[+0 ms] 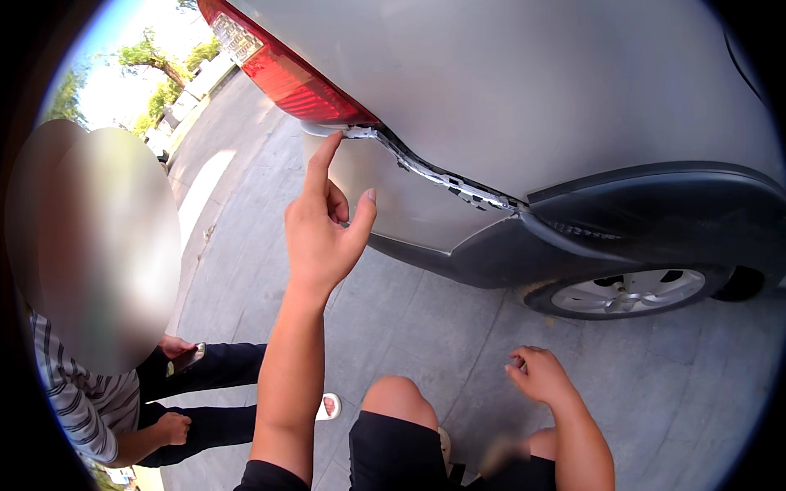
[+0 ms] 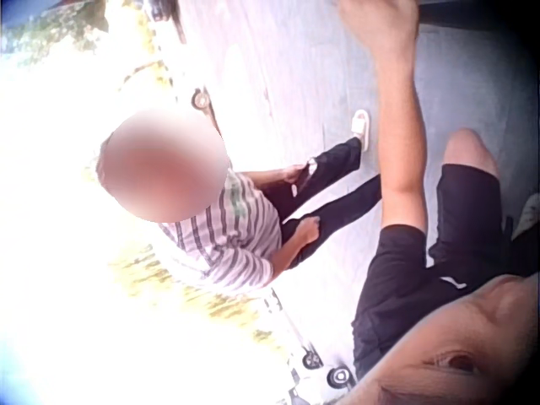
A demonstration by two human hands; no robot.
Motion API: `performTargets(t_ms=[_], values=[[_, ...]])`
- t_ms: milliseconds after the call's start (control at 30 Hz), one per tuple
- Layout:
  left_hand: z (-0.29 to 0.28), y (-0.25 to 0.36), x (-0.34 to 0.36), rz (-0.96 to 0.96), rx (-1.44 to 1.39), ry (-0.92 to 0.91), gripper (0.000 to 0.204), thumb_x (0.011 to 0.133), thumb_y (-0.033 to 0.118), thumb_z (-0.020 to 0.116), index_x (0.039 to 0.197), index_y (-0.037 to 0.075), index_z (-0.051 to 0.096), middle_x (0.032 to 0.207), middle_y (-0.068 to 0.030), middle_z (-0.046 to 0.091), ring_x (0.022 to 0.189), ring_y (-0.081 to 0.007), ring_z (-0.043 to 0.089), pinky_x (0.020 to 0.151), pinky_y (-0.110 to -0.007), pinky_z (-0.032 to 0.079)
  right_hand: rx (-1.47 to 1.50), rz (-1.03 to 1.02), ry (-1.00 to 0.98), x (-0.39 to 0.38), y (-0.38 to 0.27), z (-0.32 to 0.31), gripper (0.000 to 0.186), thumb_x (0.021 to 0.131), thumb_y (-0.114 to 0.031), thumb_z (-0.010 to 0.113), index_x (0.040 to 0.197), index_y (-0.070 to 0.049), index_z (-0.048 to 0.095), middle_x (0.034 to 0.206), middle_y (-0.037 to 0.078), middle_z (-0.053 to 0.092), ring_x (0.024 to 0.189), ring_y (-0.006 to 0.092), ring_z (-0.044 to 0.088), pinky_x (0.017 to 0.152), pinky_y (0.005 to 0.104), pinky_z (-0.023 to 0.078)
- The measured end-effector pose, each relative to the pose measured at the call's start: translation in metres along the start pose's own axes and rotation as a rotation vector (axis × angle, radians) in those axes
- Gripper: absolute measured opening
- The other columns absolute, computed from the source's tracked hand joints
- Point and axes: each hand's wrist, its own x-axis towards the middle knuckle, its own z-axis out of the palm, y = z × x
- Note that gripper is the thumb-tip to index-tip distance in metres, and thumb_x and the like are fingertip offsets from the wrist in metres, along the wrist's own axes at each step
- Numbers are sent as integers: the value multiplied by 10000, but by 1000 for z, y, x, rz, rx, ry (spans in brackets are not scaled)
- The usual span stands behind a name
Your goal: The person inspects a damaged rear bumper on a silver SUV, then retrieves a power drill from a garage. They use the drill to remove screws from the taillight assembly, detach the light, and disconnect the wiring harness. The person then attempts to reposition the bumper cover.
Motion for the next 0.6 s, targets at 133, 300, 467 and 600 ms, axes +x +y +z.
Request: performTargets(t_ms=[133, 300, 467, 600], values=[[-3, 2, 2, 8, 11, -47, 656, 798, 120, 699, 1429, 114, 521, 558, -12, 404, 508, -111, 420, 552, -252, 393, -42, 23, -25, 2, 7, 3, 310, 861, -245, 705, 1059, -6, 691, 905, 140, 722, 810, 309, 688, 754, 407, 541], [-6, 6, 6, 29, 37, -21, 619, 799, 154, 708, 1395, 109, 548, 515, -39, 427, 453, -194, 481, 521, -322, 429, -64, 36, -40, 3, 9, 2, 309, 865, -252, 700, 1061, -14, 693, 912, 151, 725, 859, 334, 691, 782, 420, 543], [-5, 12, 6, -8, 11, -5, 564, 805, 123, 707, 1354, 90, 584, 529, -17, 399, 473, -138, 428, 530, -281, 399, -64, 52, -43, 6, 13, 3, 326, 869, -276, 696, 1068, -19, 694, 925, 158, 727, 889, 350, 690, 808, 429, 542], [-4, 16, 5, -47, -13, 11, 543, 808, 115, 706, 1340, 77, 600, 535, -17, 395, 479, -122, 407, 530, -269, 388, -88, 76, -47, 8, 21, 5, 341, 871, -291, 690, 1077, -19, 695, 946, 163, 729, 910, 347, 693, 820, 432, 542]])
